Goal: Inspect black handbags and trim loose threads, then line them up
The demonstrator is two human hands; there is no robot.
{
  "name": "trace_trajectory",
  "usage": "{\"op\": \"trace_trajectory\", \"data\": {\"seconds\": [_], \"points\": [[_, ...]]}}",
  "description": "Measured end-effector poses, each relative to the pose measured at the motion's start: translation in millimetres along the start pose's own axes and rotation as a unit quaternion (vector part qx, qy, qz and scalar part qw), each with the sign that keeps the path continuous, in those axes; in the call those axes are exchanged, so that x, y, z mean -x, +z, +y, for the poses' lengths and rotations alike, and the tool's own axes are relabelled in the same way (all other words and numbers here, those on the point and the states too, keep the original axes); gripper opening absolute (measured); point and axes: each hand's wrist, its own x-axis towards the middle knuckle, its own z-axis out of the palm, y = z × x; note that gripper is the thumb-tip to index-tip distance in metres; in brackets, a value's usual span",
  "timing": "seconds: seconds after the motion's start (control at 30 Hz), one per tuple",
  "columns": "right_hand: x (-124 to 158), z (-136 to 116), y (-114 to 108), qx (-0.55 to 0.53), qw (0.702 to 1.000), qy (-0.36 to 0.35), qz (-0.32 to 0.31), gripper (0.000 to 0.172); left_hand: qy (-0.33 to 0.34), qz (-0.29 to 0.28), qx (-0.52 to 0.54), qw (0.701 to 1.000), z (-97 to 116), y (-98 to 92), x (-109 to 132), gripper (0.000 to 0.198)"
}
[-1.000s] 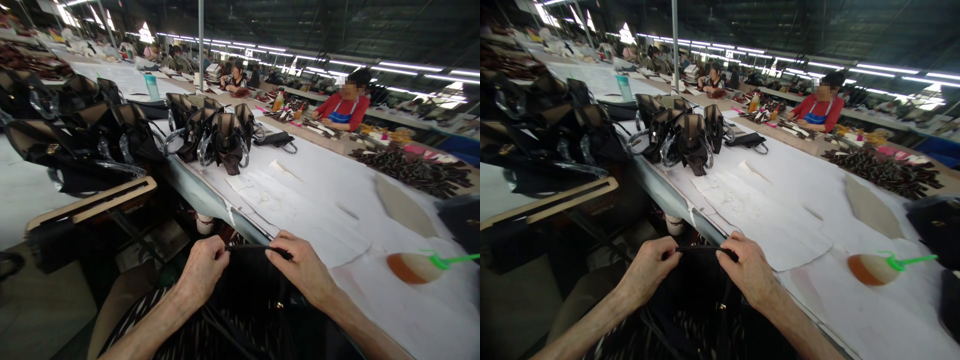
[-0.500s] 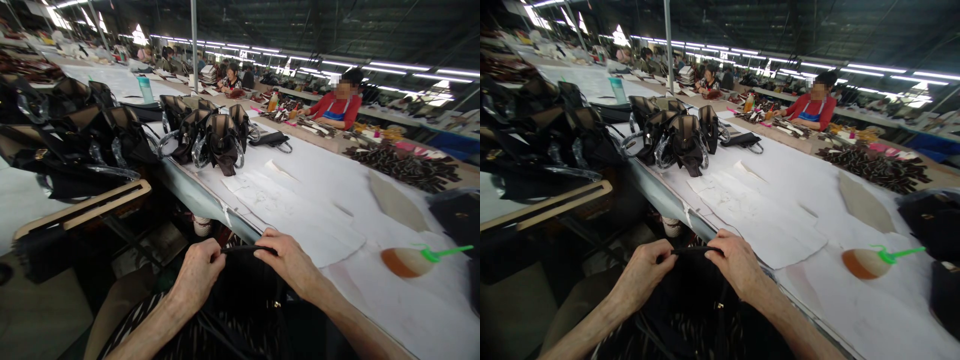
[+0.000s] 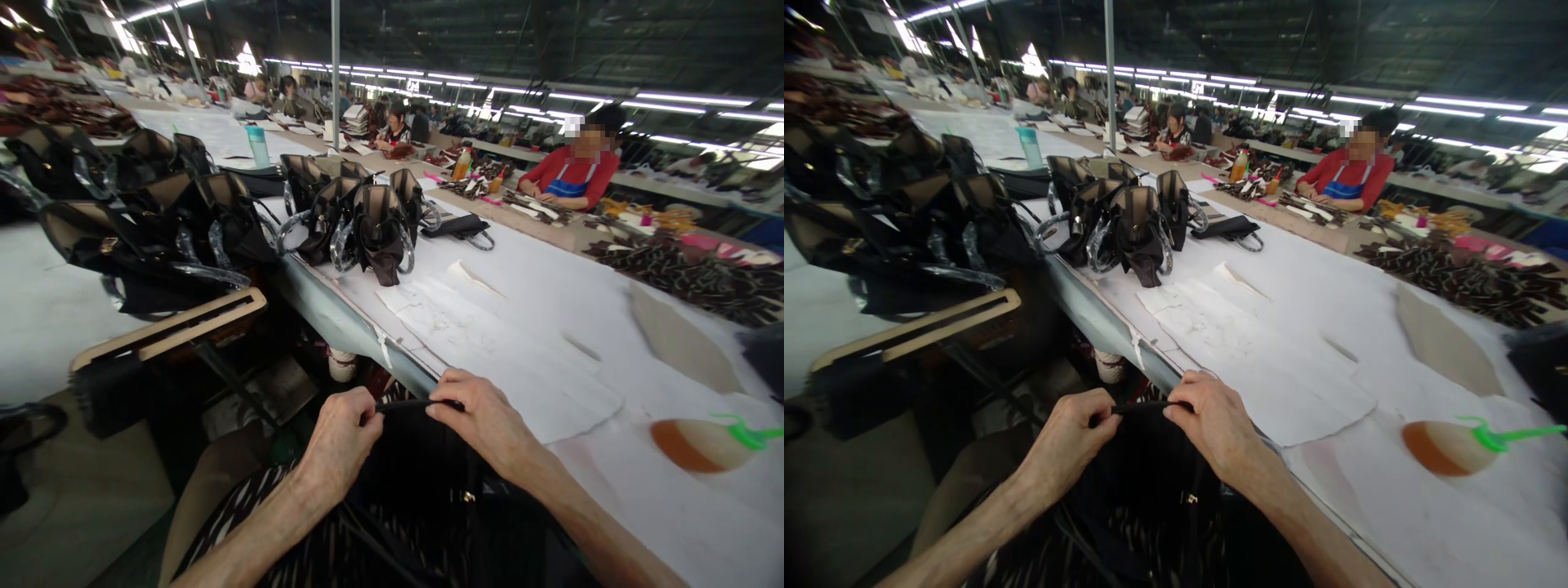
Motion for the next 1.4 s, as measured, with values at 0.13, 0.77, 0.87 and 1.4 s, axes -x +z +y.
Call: {"op": "trace_trajectory", "data": {"seconds": [0.13,0.77,0.87,1.4], "points": [[-7.1,-6.8,3.1,0.075,0.997,-0.027,-0.021,0.026,0.003,0.0,0.005,1.0,-0.3,-0.2,0.1,0.02],[-21.0,-30.4,5.0,0.244,0.968,-0.014,-0.063,0.024,0.04,-0.034,0.188,0.981,7.7,-33.9,14.3,0.059],[-17.8,-38.9,-3.8,0.271,0.961,-0.002,-0.049,0.027,-0.085,-0.054,0.263,0.96,7.5,-33.6,11.9,0.093],[-19.5,-111.7,-40.0,0.312,0.95,-0.033,0.011,0.017,0.042,-0.095,0.118,0.988,0.3,-122.0,-43.5,0.047]]}}
